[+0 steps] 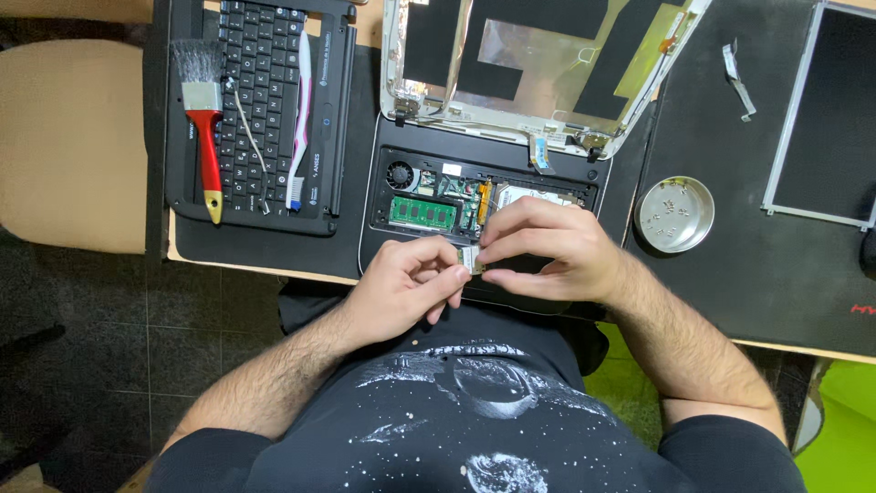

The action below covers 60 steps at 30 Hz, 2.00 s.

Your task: The person installs a hard drive into a disassembled laptop, secures it with screws using a screwdriver, and connects a ribbon cable to the motherboard.

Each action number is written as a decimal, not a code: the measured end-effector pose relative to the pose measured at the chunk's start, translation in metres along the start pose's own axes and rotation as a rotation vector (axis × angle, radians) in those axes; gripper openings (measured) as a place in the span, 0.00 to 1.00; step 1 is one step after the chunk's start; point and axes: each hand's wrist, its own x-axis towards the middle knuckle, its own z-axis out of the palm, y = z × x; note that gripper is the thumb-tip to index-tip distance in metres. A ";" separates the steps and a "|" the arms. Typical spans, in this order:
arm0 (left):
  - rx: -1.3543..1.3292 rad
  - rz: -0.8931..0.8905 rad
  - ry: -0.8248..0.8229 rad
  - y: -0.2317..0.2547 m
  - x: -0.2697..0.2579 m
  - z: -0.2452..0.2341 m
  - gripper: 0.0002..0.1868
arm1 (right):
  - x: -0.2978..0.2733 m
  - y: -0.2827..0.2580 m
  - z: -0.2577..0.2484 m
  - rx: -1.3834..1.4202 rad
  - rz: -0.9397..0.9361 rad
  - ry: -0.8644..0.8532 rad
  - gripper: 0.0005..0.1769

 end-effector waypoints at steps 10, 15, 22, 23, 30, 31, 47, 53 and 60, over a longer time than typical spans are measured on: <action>0.692 0.487 0.350 -0.002 0.011 -0.021 0.05 | -0.003 0.013 -0.031 -0.109 0.083 0.039 0.15; 1.010 0.653 0.375 -0.008 0.023 -0.023 0.09 | 0.006 0.008 -0.016 -0.296 0.150 -0.055 0.17; 1.054 0.643 0.341 -0.013 0.022 -0.024 0.08 | -0.004 0.022 0.000 -0.475 0.242 -0.119 0.17; 1.056 0.641 0.339 -0.013 0.022 -0.024 0.08 | -0.002 0.021 0.002 -0.501 0.244 -0.124 0.17; 1.054 0.638 0.334 -0.015 0.022 -0.026 0.09 | -0.003 0.023 0.003 -0.531 0.244 -0.140 0.18; 1.053 0.637 0.336 -0.015 0.022 -0.025 0.09 | -0.004 0.023 0.003 -0.530 0.244 -0.142 0.18; 1.057 0.623 0.324 -0.011 0.023 -0.025 0.09 | 0.000 0.020 0.008 -0.494 0.222 -0.128 0.18; 1.065 0.622 0.325 -0.013 0.023 -0.026 0.09 | 0.002 0.017 0.008 -0.469 0.251 -0.131 0.18; 1.113 0.622 0.311 -0.013 0.022 -0.024 0.09 | 0.002 0.019 0.009 -0.409 0.282 -0.106 0.17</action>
